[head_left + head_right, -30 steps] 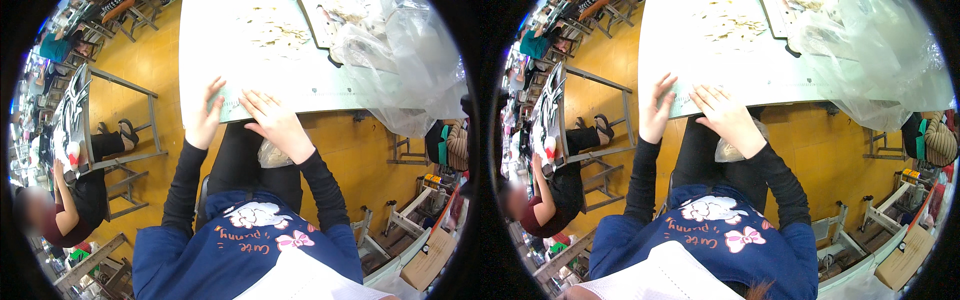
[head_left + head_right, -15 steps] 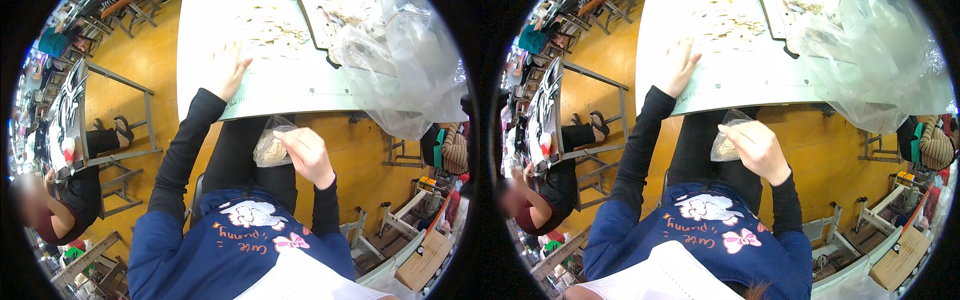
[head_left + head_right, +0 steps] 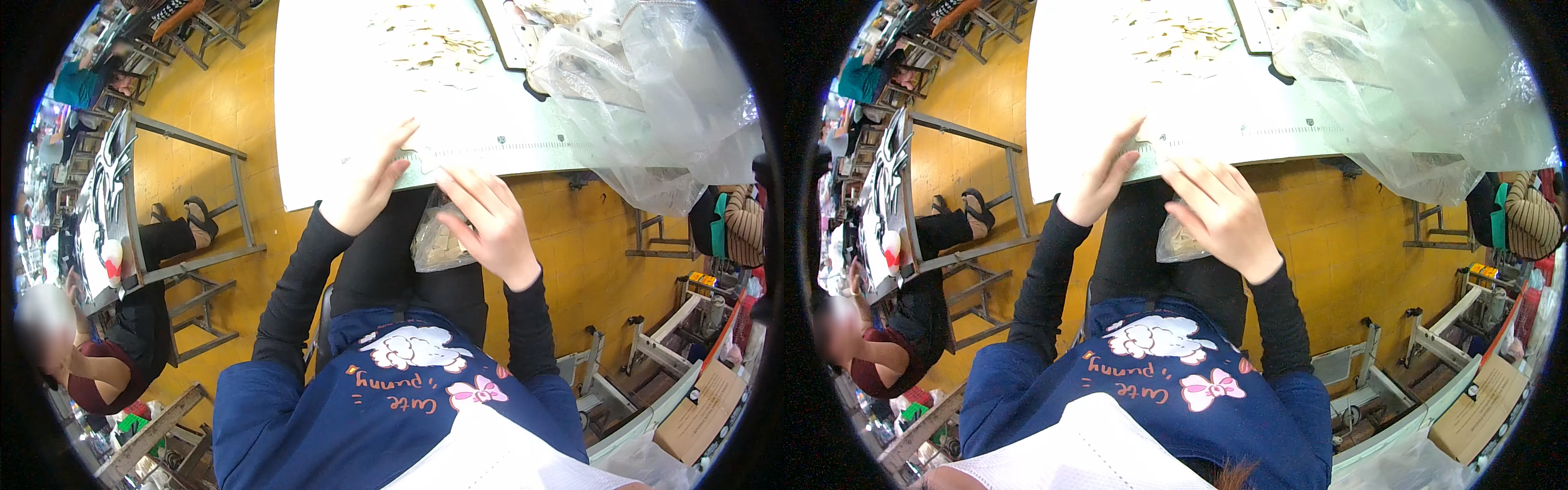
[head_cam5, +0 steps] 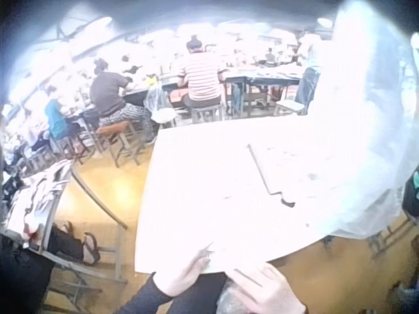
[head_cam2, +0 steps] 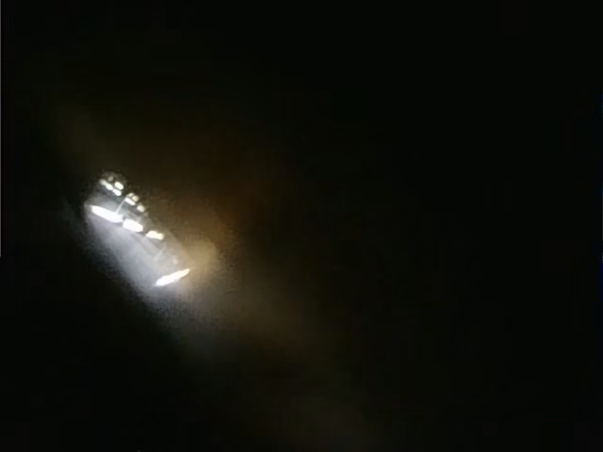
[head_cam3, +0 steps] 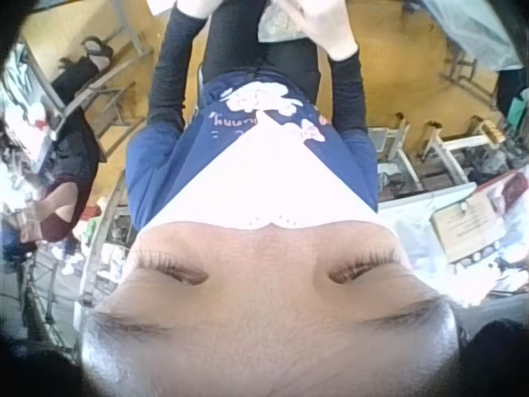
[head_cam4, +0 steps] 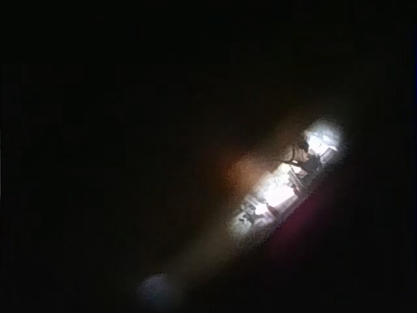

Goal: The person picks up small beige flat pieces from a table and places them into a clear plastic bag. The person repeats this action continuously, handling the pieces one at a time.

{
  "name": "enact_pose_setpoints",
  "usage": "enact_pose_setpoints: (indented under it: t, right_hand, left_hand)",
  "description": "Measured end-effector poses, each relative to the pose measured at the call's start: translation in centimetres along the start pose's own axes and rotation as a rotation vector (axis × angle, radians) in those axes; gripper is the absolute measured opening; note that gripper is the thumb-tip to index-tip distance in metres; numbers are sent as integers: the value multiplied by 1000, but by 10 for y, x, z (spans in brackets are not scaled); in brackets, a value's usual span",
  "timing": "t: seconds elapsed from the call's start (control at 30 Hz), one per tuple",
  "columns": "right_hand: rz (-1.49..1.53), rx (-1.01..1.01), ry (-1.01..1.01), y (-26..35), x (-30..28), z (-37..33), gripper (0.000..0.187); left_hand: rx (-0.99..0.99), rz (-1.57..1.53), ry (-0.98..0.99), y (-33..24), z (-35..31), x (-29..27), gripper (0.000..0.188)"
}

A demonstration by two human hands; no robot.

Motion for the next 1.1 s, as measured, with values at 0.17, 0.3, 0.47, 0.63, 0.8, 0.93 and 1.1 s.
enact_pose_setpoints:
  t: [0.17, 0.3, 0.47, 0.63, 0.8, 0.93, 1.1]
  right_hand:
    - [-219, -79, 165, -17, 36, 39, 60]
    - [-192, -139, 211, -23, 31, 37, 52]
    - [-52, -165, 226, -33, 2, 25, 42]
    - [-15, -284, -43, -30, -6, 13, 21]
    - [164, -148, -10, -12, -14, -21, 27]
    - [137, 3, 93, -3, -1, -47, 23]
    - [155, -13, 78, 0, 6, -51, 22]
  left_hand:
    - [-137, -182, -146, 9, 0, -19, 42]
    - [-177, -263, -134, 22, 5, -37, 42]
    - [-265, -358, -71, 28, 11, -29, 30]
    - [-286, -246, 52, 25, 34, -7, 33]
    - [14, 186, -106, 19, 64, 14, 38]
    - [13, 271, -99, 20, 59, 24, 38]
    - [20, 160, 0, 21, 46, 13, 33]
Point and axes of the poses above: each hand's wrist, its own z-axis towards the middle knuckle, its own x-axis out of the palm, y = z × x, the point moved 3 cm from there along z, towards the middle knuckle, and after that the axes turned 13 degrees about z, right-handed, at the moved point
